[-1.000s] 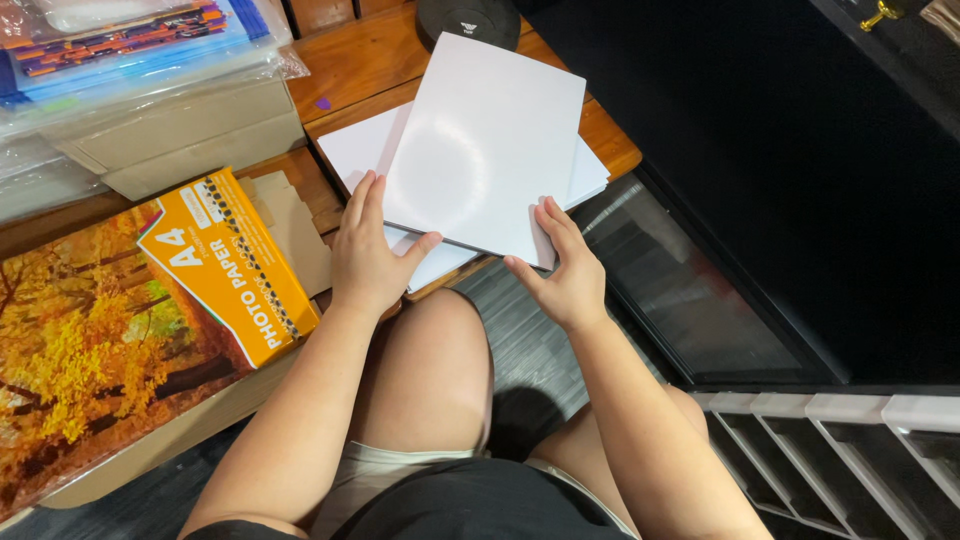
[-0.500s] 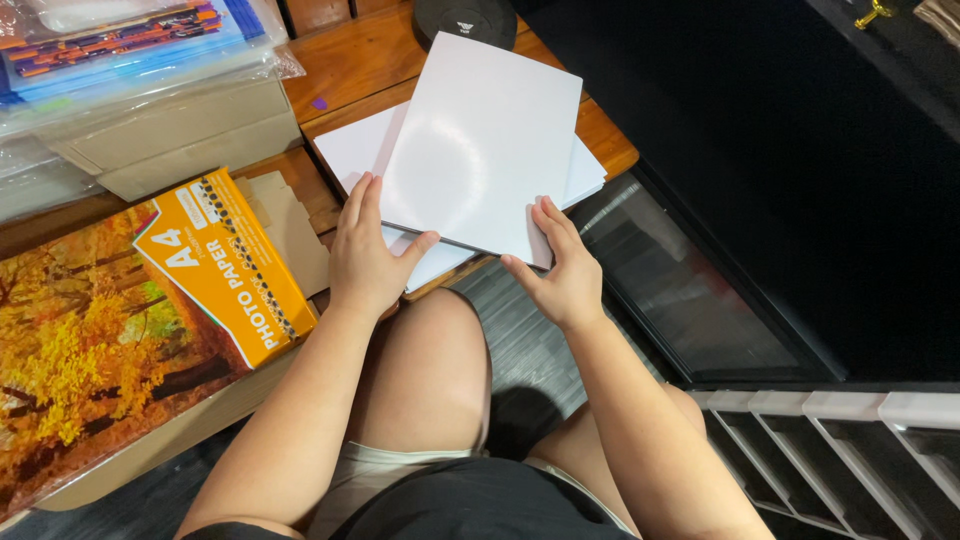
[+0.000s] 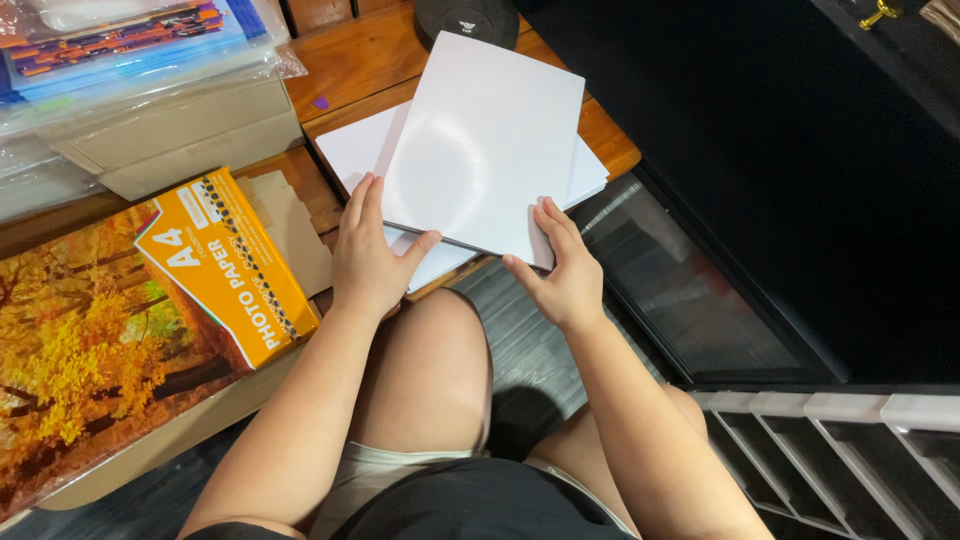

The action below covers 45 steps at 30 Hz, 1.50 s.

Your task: The person sits on the floor and repeatedly picks up stacks of white paper from a wooden surface, then places them onto a black shelf. The hands handle the paper directly without tools.

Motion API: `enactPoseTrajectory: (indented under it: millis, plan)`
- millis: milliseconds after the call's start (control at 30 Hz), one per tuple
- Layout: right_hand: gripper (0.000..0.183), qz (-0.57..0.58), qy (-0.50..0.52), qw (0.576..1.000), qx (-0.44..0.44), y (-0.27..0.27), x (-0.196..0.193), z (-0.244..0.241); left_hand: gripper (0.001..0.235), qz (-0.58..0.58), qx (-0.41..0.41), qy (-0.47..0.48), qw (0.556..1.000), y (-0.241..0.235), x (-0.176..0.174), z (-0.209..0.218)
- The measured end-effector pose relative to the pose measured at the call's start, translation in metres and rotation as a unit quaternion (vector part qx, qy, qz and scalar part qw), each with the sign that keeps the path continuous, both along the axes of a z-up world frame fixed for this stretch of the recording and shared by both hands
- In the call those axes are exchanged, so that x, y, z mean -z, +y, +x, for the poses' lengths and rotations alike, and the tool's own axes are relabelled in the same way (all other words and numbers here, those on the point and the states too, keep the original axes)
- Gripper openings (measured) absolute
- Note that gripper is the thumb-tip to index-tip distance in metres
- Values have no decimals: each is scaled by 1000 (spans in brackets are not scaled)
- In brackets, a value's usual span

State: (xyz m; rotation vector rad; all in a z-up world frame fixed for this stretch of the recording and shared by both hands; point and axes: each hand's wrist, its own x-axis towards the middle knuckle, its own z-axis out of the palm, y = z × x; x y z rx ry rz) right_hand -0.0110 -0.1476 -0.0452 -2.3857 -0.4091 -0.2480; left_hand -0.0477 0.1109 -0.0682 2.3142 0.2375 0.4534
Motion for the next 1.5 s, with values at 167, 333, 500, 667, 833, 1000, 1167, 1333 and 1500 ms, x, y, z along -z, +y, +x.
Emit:
enactPoseTrajectory:
  millis: [167,333,500,667,833,1000,1167,1333,1500]
  plan:
    - [76,4,6,1000,-1,1,0,0,98,-2,-2,-4,1000,-1,0,1]
    - [74,4,4,1000,-2,0,1,1,97,3,-1,-13,1000,-1,0,1]
    - [74,-1,2,1000,-2,0,1,0,97,8,-6,-16,1000,-1,4,2]
    - [73,13,17,1000,1,0,-1,-1,97,5,-6,-18,1000,-1,3,1]
    - [72,13,6,1000,6,2,-1,-1,96,4,-8,-30,1000,-2,8,4]
    - [71,-2,-20,1000,20,-3,0,2,95,23,-16,-38,999,-2,12,6]
    - [66,21,-79,994,77,-5,20,3,98,22,-21,-29,999,-2,9,6]
    - [66,60,-79,989,110,-5,17,2,99,5,-19,-31,999,-1,11,8]
    - [68,109,61,978,165,-2,13,1,95,-17,-13,-51,998,-3,14,12]
